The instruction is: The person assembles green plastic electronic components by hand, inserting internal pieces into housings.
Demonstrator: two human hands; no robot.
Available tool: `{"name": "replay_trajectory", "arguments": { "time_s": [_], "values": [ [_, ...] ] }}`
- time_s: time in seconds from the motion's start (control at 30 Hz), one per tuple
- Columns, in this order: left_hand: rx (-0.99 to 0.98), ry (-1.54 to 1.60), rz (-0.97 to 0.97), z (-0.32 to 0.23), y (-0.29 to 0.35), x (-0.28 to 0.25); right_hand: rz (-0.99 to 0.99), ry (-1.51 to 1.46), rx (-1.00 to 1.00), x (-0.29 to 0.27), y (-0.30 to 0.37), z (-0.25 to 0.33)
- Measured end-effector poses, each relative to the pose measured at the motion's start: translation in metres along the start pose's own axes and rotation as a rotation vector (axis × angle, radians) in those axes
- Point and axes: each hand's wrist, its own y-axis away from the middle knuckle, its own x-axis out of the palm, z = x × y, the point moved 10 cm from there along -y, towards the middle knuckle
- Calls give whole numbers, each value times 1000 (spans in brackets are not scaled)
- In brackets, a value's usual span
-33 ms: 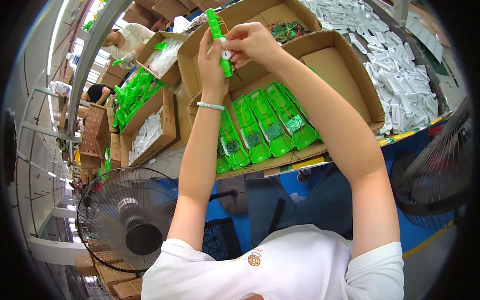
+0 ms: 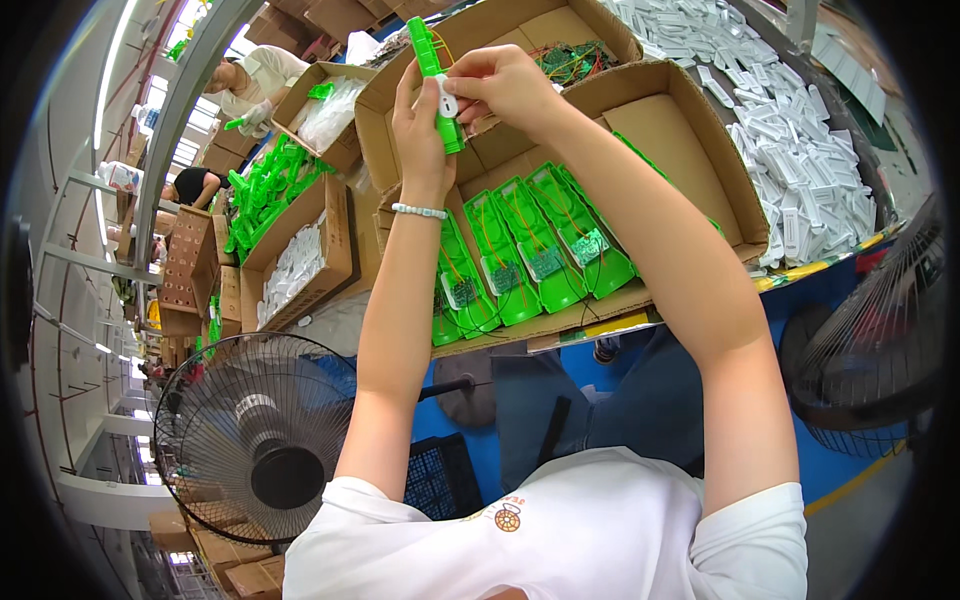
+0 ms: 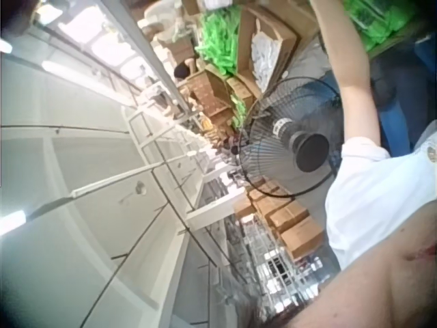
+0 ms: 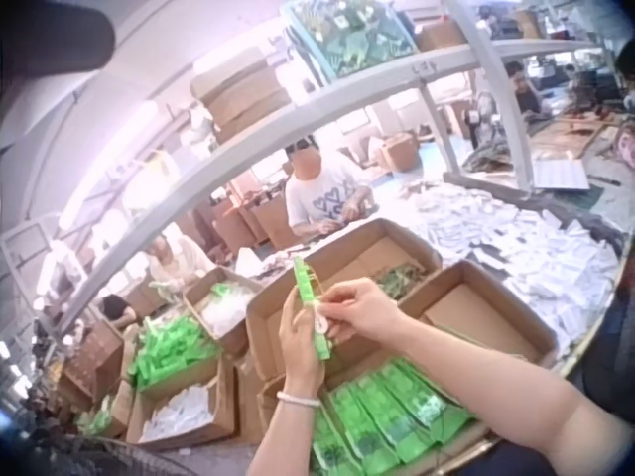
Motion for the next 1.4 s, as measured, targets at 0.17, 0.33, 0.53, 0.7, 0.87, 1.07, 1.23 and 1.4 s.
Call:
{"name": "replay_trajectory", "arguments": {
  "time_s": [0.17,0.33,0.53,0.7,0.87,1.07,1.23,1.4],
  "values": [
    [-67,215,81,-3,-2,-2,32,161,-88,11,-2,0],
    [-101,274,23,-1,-2,-6,-148,429,-250,8,11,14],
    [-129,247,60,-3,3,5,-1,233,-128,11,7,5],
    [-118,170,96,-1,-1,4,40,192,-75,17,6,7],
    [-168,285,184,3,0,8,80,137,-37,19,2,-2],
    [-151,615,138,2,-6,-9,14,358,-357,31,14,23],
    [-168,726,120,0,-2,-7,-30,401,-333,36,19,19],
    [-118,548,164,2,-8,-10,-11,198,-165,33,10,-9]
  ]
}}
